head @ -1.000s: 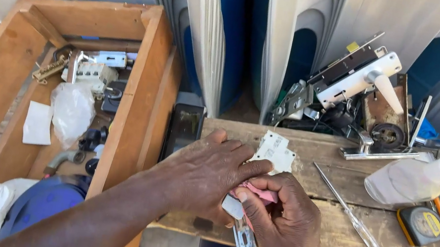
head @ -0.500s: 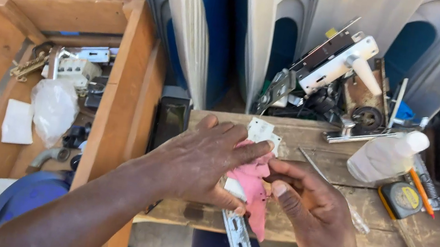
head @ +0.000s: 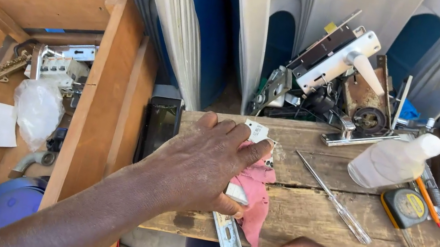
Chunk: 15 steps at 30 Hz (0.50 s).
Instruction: A person is cleaning a white circuit breaker on a wooden workbench using a pink cloth, a screwdriver, and cleaning liquid.
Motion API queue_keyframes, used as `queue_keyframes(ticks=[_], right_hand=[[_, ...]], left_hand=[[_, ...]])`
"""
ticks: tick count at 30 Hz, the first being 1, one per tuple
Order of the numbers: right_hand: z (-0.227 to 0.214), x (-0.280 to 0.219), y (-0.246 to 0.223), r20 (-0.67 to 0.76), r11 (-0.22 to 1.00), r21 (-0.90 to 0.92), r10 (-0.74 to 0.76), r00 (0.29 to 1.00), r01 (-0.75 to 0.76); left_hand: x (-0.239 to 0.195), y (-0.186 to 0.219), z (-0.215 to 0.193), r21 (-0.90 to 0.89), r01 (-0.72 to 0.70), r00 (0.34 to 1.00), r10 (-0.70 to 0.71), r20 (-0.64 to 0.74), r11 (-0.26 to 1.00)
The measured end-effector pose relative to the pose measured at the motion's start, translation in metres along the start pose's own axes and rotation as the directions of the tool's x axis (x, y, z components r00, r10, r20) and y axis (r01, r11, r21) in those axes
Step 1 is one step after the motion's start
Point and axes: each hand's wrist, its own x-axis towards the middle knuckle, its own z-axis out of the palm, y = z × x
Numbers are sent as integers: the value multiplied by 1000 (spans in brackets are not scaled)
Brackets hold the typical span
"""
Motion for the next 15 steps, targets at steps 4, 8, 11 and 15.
queue_keyframes(ticks=[4,8,11,15], right_hand=[[20,10,-49,-195,981,160,-80,978,112],[49,32,-92,-227,933,118,-307,924,339],[70,54,-102,-292,873,185,-389,874,450],[78,67,-104,-405,894,254,-248,880,369]], left_hand=[[6,-6,-2,31,21,997,-24,80,999],[11,-1,0,-15,48,989,-45,138,999],[8,10,5,-37,12,999,-10,52,999],[6,13,3,-31,-18,994,14,-106,999]])
